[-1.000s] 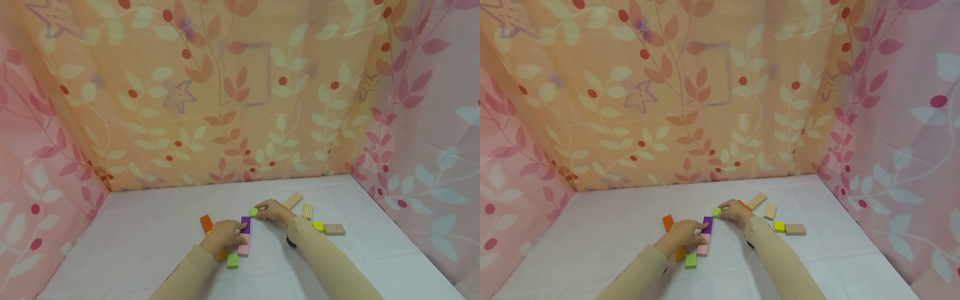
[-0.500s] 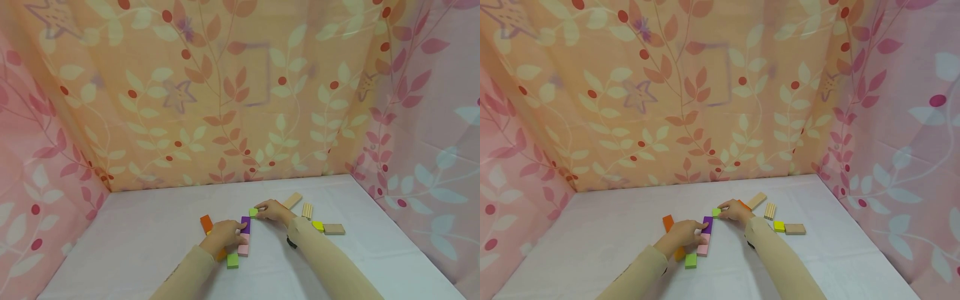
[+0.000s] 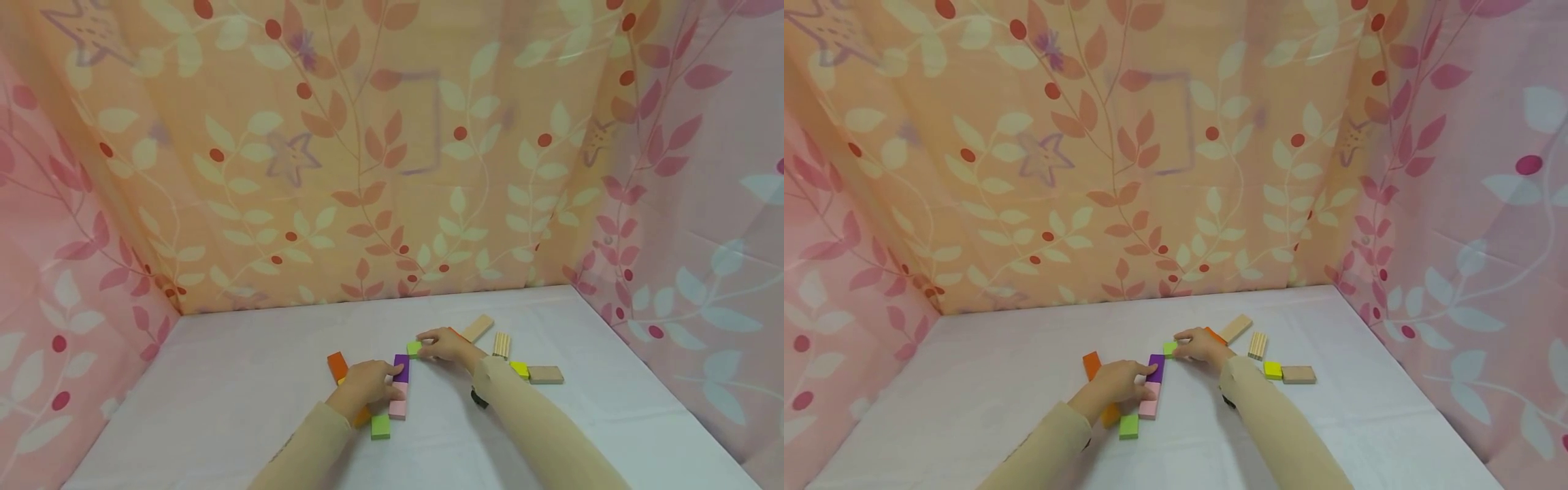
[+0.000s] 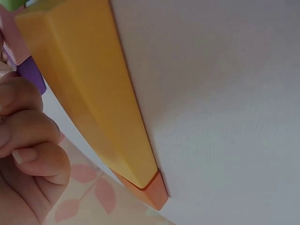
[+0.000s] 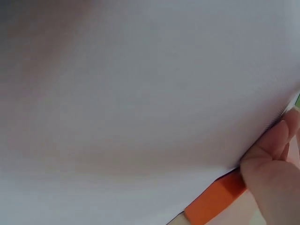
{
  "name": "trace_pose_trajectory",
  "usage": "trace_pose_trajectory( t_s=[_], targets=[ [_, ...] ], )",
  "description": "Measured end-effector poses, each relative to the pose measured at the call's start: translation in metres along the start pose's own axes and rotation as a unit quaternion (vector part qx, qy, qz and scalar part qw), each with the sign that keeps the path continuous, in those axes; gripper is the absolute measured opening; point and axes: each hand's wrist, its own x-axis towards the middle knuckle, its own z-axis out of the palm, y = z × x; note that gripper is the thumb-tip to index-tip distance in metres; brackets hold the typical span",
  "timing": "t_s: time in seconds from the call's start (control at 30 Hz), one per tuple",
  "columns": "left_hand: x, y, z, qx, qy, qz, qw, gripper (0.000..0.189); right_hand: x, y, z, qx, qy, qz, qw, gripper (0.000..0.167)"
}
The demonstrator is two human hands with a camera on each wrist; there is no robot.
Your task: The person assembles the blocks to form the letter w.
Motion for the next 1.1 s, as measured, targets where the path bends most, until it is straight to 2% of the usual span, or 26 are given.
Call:
trace_pose_trajectory(
  t_s=[0.2,0.3,0.43,0.63,0.83,0.9,1.1],
  targets=[
    [-0.001,0.001,0.0,-0.003,0.001,0.008,1.0,0.059,-0.005,0.007,-0.009,0.056,-0.014,-0.022,0.9981,0.044],
    [-0.001,0.0,0.001,-0.015,-0.002,0.007,0.9999,0.059,-0.009,0.008,-0.017,0.024,-0.001,-0.047,0.9986,0.038],
    [-0.001,-0.002,0.002,-0.033,-0.007,-0.004,0.9994,0.059,-0.014,0.011,-0.031,-0.032,0.023,-0.048,0.998,0.036],
    [-0.001,-0.004,0.003,-0.026,-0.004,-0.003,0.9997,0.061,-0.016,0.023,-0.049,-0.082,0.019,-0.02,0.9962,0.05],
    [0.0,-0.004,0.004,-0.022,0.0,-0.005,0.9997,0.06,-0.016,0.029,-0.059,-0.089,-0.018,0.024,0.9955,0.072],
    [0.001,-0.004,0.004,-0.017,0.002,-0.004,0.9999,0.06,-0.014,0.03,-0.061,-0.104,-0.031,0.028,0.9937,0.077],
    [0.002,-0.003,0.006,-0.008,0.004,-0.006,0.9999,0.06,-0.007,0.033,-0.063,-0.11,-0.05,0.053,0.9913,0.078]
  ],
)
